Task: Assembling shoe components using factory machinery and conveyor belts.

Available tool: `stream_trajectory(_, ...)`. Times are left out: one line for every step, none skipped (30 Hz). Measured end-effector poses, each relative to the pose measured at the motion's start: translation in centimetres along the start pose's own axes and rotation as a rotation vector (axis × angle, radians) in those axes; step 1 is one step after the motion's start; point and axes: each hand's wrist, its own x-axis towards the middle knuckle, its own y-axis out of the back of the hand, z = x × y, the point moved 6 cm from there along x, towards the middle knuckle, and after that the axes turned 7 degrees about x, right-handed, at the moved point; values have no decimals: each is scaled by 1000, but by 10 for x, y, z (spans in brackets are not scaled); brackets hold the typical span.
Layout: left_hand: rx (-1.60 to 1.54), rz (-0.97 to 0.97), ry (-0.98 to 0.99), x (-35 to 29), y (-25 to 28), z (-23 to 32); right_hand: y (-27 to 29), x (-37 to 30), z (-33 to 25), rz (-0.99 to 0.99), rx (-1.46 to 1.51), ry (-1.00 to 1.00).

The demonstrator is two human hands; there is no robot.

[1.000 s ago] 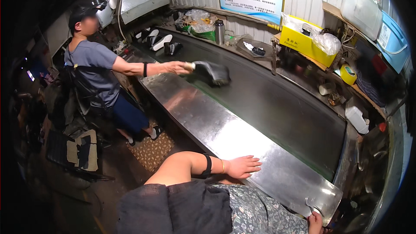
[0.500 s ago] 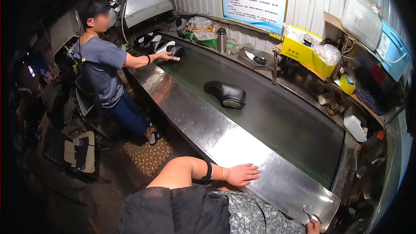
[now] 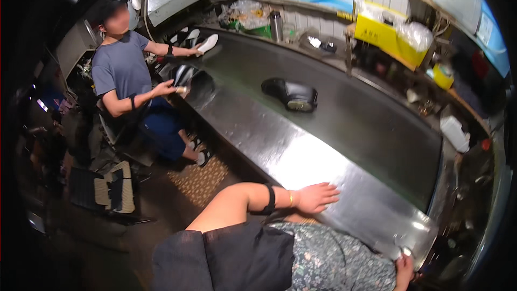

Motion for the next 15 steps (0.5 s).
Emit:
stream_trajectory(3, 14, -23, 2, -5, -2, -1, -3, 22, -17, -43, 8)
stream_trajectory(18, 17, 22, -19, -11, 1, -10, 0, -70, -160, -104, -199)
stream_trajectory(20, 16, 16, -19, -11, 5, -6, -7, -90, -155, -112, -216)
stream_trajectory(25, 9, 11, -18, -8, 6, -6, -8, -99, -152, -113, -235)
stream_trajectory(30, 3, 3, -17, -8, 10, -4, -12, -106, -141, -110, -230)
stream_trajectory(38, 6, -3, -18, -6, 12, -3, -14, -109, -139, -88, -257)
stream_trajectory(42, 17, -4, -19, -5, 14, -4, -17, -110, -139, -67, -284)
stream_trajectory(48, 31, -3, -17, -2, 14, -4, -18, -112, -133, -65, -278)
stream_trajectory(53, 17, 2, -17, -1, 14, -4, -20, -115, -108, -22, -270)
stream_trajectory(57, 20, 1, -16, -2, 14, -3, -20, -116, -85, 22, -263)
stream_trajectory(57, 27, -1, -16, -3, 13, -4, -19, -118, -73, 3, -211)
stream_trajectory(56, 34, -3, -17, -3, 12, -4, -17, -119, -74, 5, -206)
stream_trajectory(59, 34, -1, -16, -3, 8, -3, -16, -120, -88, -6, -223)
stream_trajectory(57, 25, 3, -14, -4, 7, -2, -17, -121, -103, -20, -243)
stream_trajectory(54, 16, 7, -13, -5, 7, -1, -17, -117, -111, -22, -269)
